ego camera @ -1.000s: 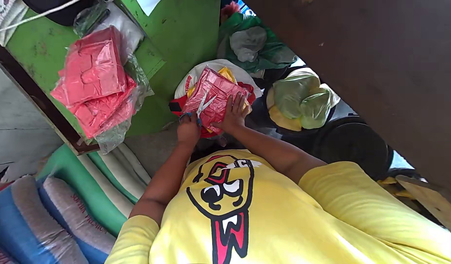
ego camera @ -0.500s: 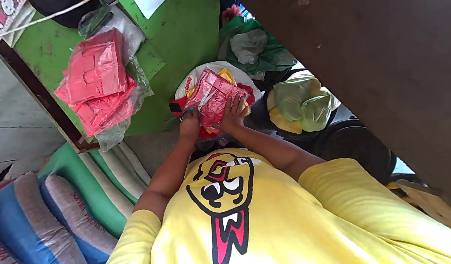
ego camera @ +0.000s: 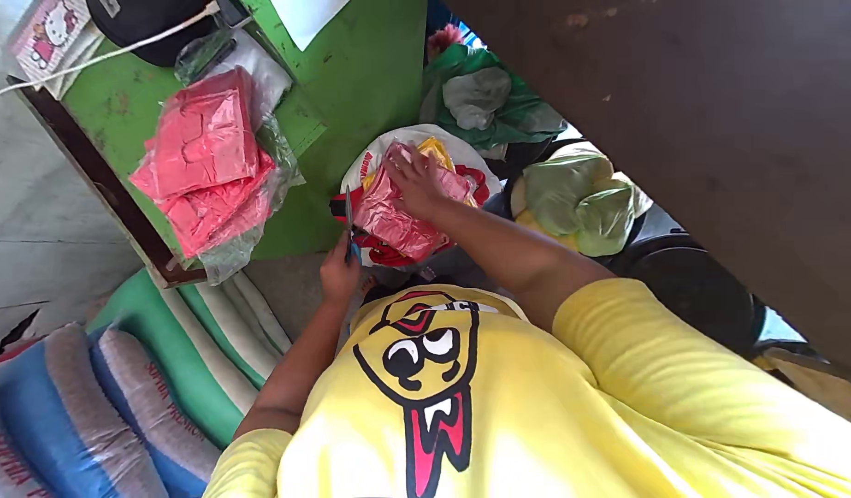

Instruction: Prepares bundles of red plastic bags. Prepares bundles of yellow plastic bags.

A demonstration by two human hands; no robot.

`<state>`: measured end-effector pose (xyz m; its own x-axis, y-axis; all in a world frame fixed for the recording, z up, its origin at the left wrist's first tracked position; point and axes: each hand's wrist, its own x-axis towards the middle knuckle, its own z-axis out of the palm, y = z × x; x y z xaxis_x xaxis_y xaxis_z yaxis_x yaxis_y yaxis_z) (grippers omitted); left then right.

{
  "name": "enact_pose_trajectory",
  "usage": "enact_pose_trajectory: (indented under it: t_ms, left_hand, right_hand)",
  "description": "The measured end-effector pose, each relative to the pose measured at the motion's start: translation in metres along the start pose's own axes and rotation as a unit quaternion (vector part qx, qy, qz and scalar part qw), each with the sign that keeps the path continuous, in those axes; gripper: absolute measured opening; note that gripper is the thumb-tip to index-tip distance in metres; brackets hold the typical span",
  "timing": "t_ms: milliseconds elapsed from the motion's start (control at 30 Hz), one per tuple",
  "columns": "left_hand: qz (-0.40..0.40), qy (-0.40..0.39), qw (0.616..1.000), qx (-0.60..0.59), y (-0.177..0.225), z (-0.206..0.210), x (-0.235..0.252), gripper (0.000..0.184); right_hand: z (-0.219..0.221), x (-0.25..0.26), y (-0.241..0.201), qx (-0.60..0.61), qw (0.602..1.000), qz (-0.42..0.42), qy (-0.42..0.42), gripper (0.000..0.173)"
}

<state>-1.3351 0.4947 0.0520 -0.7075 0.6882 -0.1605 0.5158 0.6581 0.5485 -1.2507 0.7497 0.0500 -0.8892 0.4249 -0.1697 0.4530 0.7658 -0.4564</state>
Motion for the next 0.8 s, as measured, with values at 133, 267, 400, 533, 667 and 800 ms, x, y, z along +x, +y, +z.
enact_pose_trajectory:
  t_ms: [133,267,400,533,667,800]
  left_hand:
    - [-0.029,-0.045,0.999,0.000,-0.015,-0.004,-0.025,0.052]
    - [-0.042,-0.083,0.996,-0.009,-0.042,-0.015,-0.042,0.050]
    - [-0.038,-0.099,0.994,-0.028,-0.085,-0.038,-0.059,0.050]
    - [-0.087,-0.151,0.985,-0.009,-0.121,-0.062,-0.069,0.050]
    - [-0.086,-0.195,0.977,0.021,-0.155,-0.073,-0.066,0.050]
    - [-0.044,-0.209,0.976,0.033,-0.173,-0.080,-0.056,0.048]
  right_hand:
    - [0.003,0.047,0.005,-0.064,0.977,-0.204,-0.004,0.038]
    - [-0.021,0.055,-0.014,-0.068,0.970,-0.233,0.012,0.025]
    - [-0.075,0.029,-0.051,-0.065,0.911,-0.362,0.184,0.016]
    - [-0.158,0.005,-0.141,0.014,0.897,-0.363,0.253,0.022]
    - [-0.215,0.025,-0.231,0.136,0.935,-0.190,0.268,0.028]
    - [-0.207,0.099,-0.266,0.299,0.926,-0.004,0.230,0.032]
